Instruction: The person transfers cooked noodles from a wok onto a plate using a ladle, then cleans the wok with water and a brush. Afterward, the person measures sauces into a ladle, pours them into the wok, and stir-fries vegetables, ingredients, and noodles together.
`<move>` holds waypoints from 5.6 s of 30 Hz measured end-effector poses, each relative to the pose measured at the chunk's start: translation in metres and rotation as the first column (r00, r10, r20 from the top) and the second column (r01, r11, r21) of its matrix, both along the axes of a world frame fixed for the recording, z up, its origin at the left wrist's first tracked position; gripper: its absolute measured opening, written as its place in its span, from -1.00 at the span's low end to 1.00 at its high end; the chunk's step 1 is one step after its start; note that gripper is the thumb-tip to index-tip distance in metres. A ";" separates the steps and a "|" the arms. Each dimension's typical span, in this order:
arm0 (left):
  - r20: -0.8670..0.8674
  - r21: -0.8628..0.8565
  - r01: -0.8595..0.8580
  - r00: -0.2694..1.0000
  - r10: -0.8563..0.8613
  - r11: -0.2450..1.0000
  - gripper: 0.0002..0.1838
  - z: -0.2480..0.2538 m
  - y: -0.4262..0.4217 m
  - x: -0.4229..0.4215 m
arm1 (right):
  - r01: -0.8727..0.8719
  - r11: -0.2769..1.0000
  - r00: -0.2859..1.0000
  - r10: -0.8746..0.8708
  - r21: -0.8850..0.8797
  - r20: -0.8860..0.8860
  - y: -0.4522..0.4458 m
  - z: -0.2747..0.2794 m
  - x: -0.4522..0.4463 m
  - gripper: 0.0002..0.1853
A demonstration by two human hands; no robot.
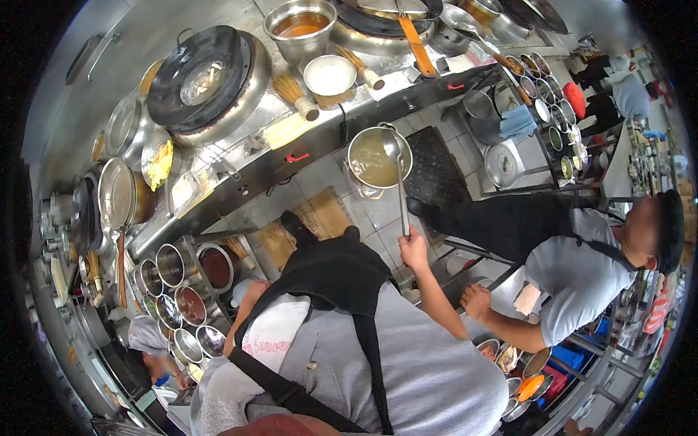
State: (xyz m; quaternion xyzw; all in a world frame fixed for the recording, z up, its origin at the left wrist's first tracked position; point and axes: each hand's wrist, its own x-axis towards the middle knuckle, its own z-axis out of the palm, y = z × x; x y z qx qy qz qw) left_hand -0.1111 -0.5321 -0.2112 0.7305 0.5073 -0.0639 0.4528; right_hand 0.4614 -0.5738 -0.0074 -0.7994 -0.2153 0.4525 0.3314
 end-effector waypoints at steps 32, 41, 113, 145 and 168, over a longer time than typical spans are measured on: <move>-0.244 -0.019 0.196 0.950 -0.195 0.980 -0.71 -0.018 -0.019 -0.016 | 0.075 0.996 0.963 -0.061 0.041 -0.261 0.023 0.006 -0.004 -0.92; -0.298 0.092 0.420 0.877 -0.377 0.903 -0.71 -0.012 -0.020 -0.018 | 0.018 1.000 0.937 -0.014 0.007 -0.350 0.041 -0.005 -0.016 -0.93; -0.207 -0.116 -0.403 0.904 0.374 0.908 -0.68 0.060 0.005 0.027 | 0.066 0.952 0.373 0.255 0.299 -0.892 0.112 0.149 -0.037 -0.52; -0.256 0.163 0.418 0.893 -0.371 0.894 -0.74 0.012 0.136 -0.077 | -0.064 0.924 0.687 0.314 0.376 -0.656 0.200 0.137 -0.132 -0.47; -0.294 0.077 0.374 0.894 -0.338 0.924 -0.65 0.004 0.127 -0.077 | -0.383 0.825 0.920 0.379 0.415 0.097 0.211 0.090 -0.108 -0.46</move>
